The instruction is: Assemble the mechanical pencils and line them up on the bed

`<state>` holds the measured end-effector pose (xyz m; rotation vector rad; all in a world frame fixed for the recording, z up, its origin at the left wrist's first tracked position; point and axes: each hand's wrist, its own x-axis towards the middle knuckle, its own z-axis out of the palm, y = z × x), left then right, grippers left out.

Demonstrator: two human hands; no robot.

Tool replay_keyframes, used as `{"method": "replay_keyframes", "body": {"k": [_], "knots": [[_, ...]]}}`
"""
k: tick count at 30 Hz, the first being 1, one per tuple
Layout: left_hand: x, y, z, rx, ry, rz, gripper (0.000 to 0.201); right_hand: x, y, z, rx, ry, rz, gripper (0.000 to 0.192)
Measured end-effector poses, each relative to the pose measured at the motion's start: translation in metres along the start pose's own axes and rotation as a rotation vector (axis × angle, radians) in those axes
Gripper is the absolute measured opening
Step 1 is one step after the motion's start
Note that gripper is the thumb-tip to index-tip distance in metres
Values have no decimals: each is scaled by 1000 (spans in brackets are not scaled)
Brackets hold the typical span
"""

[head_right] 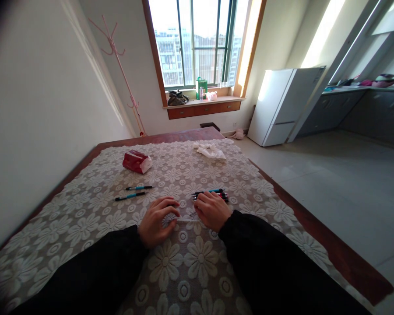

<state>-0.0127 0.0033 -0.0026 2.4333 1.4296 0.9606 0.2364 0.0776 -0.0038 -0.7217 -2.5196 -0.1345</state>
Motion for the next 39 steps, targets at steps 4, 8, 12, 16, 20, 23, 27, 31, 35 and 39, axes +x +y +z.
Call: {"method": "replay_keyframes", "body": {"k": [4, 8, 12, 16, 20, 23, 27, 31, 35, 39], "knots": [[0, 0, 1, 23, -31, 18, 19, 0, 0, -2, 51, -14, 24, 7], [0, -3, 3, 53, -27, 25, 8, -1, 2, -4, 216, 48, 85, 10], [0, -5, 3, 61, -29, 34, 8, -1, 2, -5, 335, 67, 106, 19], [1, -4, 3, 34, 13, 22, 5, -1, 3, -2, 454, 53, 101, 18], [2, -5, 2, 4, 59, -56, 6, -1, 7, 3, 636, 72, 327, 10], [2, -5, 2, 30, 65, -87, 5, -1, 9, 4, 737, 42, 416, 13], [1, -4, 2, 61, 83, -105, 5, -2, 9, 5, 818, 46, 435, 17], [2, -4, 1, 62, 108, -115, 6, -1, 8, 4, 840, 53, 446, 19], [2, -4, 1, 41, 116, -131, 7, -1, 5, 3, 785, 63, 432, 15], [1, -5, 2, 32, 128, -154, 8, -1, 5, 2, 728, 101, 440, 13]]}}
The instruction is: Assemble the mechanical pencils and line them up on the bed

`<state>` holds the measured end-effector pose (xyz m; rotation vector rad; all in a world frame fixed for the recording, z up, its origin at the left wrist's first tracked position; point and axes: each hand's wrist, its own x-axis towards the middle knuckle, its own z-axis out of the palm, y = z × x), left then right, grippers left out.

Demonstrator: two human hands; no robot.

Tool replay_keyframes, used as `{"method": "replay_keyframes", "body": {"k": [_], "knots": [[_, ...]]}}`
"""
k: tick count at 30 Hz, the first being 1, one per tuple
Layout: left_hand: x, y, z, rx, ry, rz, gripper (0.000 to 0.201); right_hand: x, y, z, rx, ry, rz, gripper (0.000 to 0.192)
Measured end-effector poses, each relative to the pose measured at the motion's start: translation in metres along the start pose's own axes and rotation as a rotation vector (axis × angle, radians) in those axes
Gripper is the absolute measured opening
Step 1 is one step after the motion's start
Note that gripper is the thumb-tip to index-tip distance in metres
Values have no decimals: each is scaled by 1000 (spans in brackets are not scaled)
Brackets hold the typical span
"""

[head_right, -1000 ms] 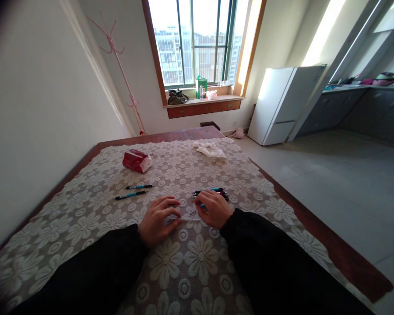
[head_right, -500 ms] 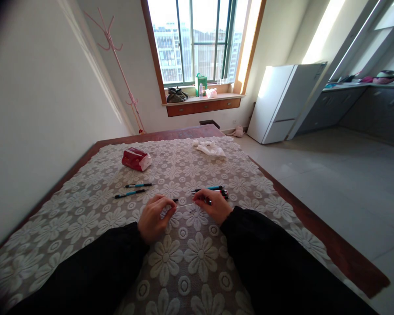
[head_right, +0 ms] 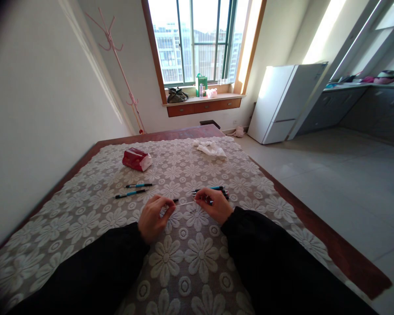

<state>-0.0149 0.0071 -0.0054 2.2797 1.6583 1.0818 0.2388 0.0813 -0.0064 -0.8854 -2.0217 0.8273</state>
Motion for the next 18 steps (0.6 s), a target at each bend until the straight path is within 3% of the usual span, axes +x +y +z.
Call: {"method": "replay_keyframes", "body": {"k": [6, 18], "knots": [[1, 0, 0, 11, -17, 3, 7, 1, -1, 1, -43, -58, -62, 8], [0, 1, -1, 51, -55, 119, 15, -2, -5, 3, -131, -15, -243, 9]]}}
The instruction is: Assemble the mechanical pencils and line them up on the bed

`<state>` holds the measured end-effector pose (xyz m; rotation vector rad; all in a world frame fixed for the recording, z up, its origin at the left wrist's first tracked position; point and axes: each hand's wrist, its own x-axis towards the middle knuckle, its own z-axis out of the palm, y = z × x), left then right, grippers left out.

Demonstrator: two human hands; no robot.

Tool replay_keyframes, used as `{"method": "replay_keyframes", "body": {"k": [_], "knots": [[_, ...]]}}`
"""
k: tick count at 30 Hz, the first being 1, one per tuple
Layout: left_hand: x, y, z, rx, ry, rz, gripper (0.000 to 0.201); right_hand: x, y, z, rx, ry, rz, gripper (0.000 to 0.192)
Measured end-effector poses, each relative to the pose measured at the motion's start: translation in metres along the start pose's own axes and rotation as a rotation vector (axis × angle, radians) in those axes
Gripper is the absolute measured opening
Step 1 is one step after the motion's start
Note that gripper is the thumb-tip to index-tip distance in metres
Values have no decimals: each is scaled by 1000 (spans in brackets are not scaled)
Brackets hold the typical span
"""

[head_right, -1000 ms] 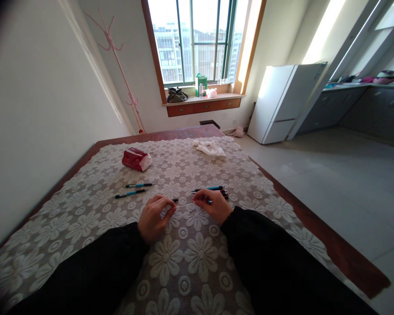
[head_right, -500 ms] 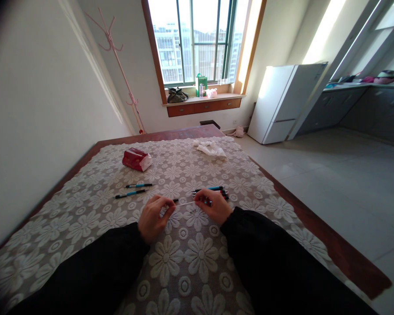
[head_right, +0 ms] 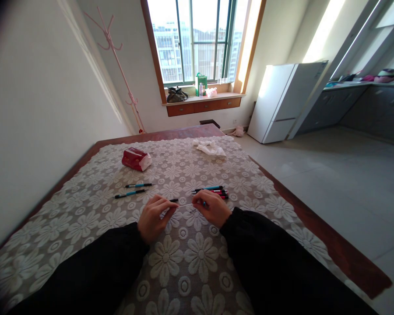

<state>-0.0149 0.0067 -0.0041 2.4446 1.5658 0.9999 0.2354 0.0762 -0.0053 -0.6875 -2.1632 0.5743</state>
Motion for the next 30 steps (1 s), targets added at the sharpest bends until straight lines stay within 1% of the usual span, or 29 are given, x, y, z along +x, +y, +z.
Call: {"method": "replay_keyframes", "body": {"k": [4, 9, 20, 23, 25, 30], "knots": [[1, 0, 0, -20, 1, -8, 13, 0, -1, 0, 3, -15, 2, 12], [0, -1, 1, -46, 8, -14, 13, -2, 2, 0, 15, -46, 58, 17], [1, -2, 1, -73, 5, -30, 13, -1, 1, -3, 33, -74, 63, 13], [1, -2, 1, -74, 9, -33, 13, 0, 4, -8, -31, -94, 41, 18], [1, -2, 1, -76, 14, -34, 12, 1, 7, -15, -112, -110, -7, 22], [1, -2, 2, -76, 16, -34, 12, 3, 20, -35, -383, -158, -148, 19]]}}
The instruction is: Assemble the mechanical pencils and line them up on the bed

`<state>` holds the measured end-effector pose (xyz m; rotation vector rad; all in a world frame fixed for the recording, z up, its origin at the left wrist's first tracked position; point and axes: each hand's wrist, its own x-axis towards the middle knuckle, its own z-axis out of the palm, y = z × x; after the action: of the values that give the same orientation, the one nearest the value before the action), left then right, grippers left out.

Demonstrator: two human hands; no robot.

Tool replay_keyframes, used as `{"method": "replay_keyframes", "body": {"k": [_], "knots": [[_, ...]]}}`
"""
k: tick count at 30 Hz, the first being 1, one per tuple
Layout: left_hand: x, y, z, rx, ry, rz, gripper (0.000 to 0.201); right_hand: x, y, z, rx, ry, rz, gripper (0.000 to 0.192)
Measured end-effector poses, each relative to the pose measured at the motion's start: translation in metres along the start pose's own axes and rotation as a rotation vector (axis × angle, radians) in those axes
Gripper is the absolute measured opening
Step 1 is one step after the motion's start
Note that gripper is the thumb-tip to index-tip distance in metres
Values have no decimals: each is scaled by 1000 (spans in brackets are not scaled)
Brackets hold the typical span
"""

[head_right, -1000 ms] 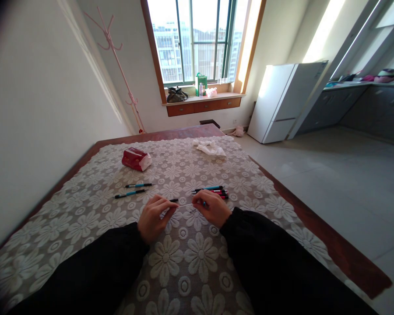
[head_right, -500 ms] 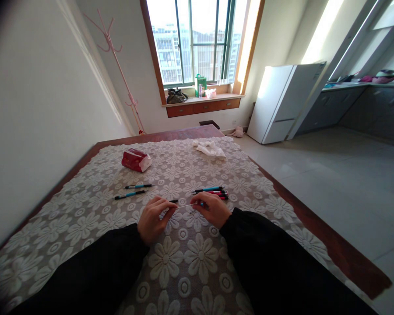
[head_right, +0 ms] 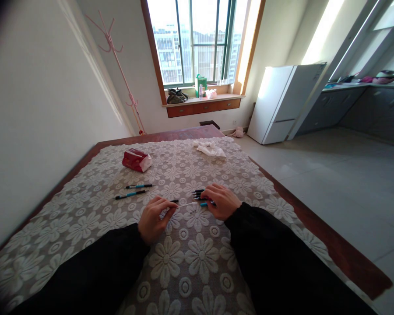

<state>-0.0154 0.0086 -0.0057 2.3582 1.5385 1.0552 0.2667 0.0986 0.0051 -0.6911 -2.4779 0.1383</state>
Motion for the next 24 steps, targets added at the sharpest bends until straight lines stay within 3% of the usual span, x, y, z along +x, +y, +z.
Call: {"method": "replay_keyframes", "body": {"k": [4, 8, 17, 24], "knots": [[0, 0, 0, 4, 8, 10, 11, -2, 6, -2, -147, -103, -5, 12], [-1, -2, 1, 3, 10, 6, 10, -2, 3, 2, -141, -169, 40, 10], [-1, -1, 0, 11, 15, 7, 10, 0, 0, 1, -9, -110, 150, 18], [0, 0, -1, 25, 14, 5, 11, -1, -1, 2, 37, -87, 68, 19]]}}
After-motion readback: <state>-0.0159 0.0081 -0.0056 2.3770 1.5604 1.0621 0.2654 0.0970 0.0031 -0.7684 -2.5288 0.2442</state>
